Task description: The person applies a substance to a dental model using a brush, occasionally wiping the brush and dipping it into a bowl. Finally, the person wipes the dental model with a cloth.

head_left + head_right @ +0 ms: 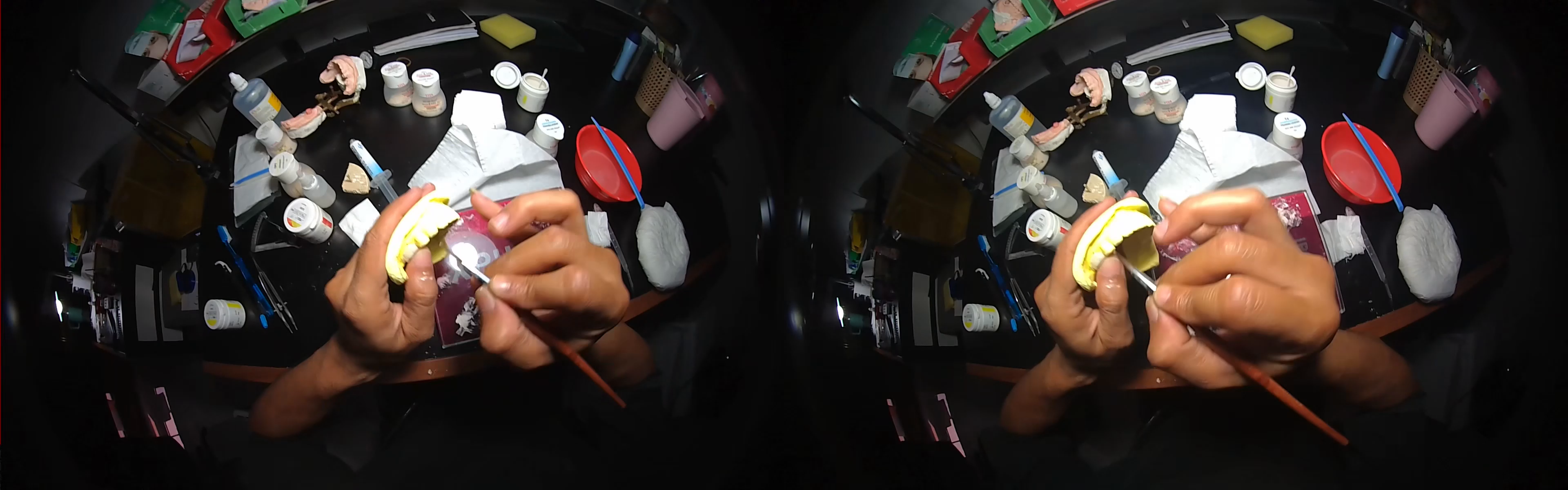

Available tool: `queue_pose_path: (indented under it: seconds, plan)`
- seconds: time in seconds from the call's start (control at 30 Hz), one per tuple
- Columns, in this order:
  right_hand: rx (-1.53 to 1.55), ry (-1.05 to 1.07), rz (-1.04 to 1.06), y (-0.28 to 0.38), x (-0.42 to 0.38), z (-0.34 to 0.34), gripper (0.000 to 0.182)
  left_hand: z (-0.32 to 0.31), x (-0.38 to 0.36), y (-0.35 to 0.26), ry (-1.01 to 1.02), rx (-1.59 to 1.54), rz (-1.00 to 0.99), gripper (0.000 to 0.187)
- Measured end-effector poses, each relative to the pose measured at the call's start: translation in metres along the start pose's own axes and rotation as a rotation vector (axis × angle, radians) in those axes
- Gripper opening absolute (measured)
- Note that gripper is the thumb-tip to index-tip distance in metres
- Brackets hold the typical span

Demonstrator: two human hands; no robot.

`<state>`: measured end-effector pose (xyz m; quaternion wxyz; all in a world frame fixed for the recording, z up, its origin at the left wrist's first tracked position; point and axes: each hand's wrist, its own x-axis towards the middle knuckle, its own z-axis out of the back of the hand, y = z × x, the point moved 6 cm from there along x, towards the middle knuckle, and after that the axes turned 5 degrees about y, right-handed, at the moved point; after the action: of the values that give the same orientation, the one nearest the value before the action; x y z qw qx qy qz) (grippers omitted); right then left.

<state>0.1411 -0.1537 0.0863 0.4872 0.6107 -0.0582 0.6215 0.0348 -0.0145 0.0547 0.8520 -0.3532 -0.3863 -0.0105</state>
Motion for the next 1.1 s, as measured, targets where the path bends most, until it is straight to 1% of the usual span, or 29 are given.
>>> queue_pose_path:
  seconds: [0.03, 0.1, 0.17, 0.2, 0.27, 0.3, 0.4, 0.6, 0.97, 1.1]
  plan:
    - [0.015, -0.002, -0.035, -0.003, 0.000, 0.007, 0.019, 0.003, 0.002, 0.003, -0.023, 0.027, -0.012, 0.042]
    - [0.053, -0.019, -0.124, -0.007, -0.003, 0.018, 0.020, 0.010, 0.003, 0.011, -0.101, -0.042, 0.116, 0.040]
    - [0.069, -0.048, -0.224, -0.009, -0.011, 0.028, 0.018, 0.017, 0.003, 0.021, -0.189, -0.150, 0.149, 0.039]
    - [0.040, -0.037, -0.285, -0.010, -0.020, 0.026, 0.016, 0.022, 0.004, 0.024, -0.186, -0.175, 0.158, 0.039]
    - [-0.066, 0.060, -0.369, -0.016, -0.035, 0.011, 0.014, 0.029, 0.006, 0.028, -0.216, -0.158, 0.117, 0.038]
    - [-0.134, 0.149, -0.375, -0.016, -0.038, 0.003, 0.014, 0.030, 0.007, 0.028, -0.213, -0.154, 0.101, 0.039]
    - [-0.175, 0.165, -0.393, -0.025, -0.050, -0.015, 0.014, 0.032, 0.008, 0.024, -0.150, -0.121, 0.074, 0.043]
    - [-0.206, 0.238, -0.460, -0.030, -0.050, -0.023, 0.009, 0.031, 0.009, 0.018, -0.131, -0.100, 0.053, 0.042]
    - [-0.203, 0.279, -0.476, -0.032, -0.051, -0.027, 0.009, 0.030, 0.009, 0.017, -0.106, -0.101, 0.006, 0.044]
    - [-0.204, 0.278, -0.472, -0.032, -0.051, -0.027, 0.009, 0.030, 0.008, 0.015, -0.102, -0.104, 0.030, 0.044]
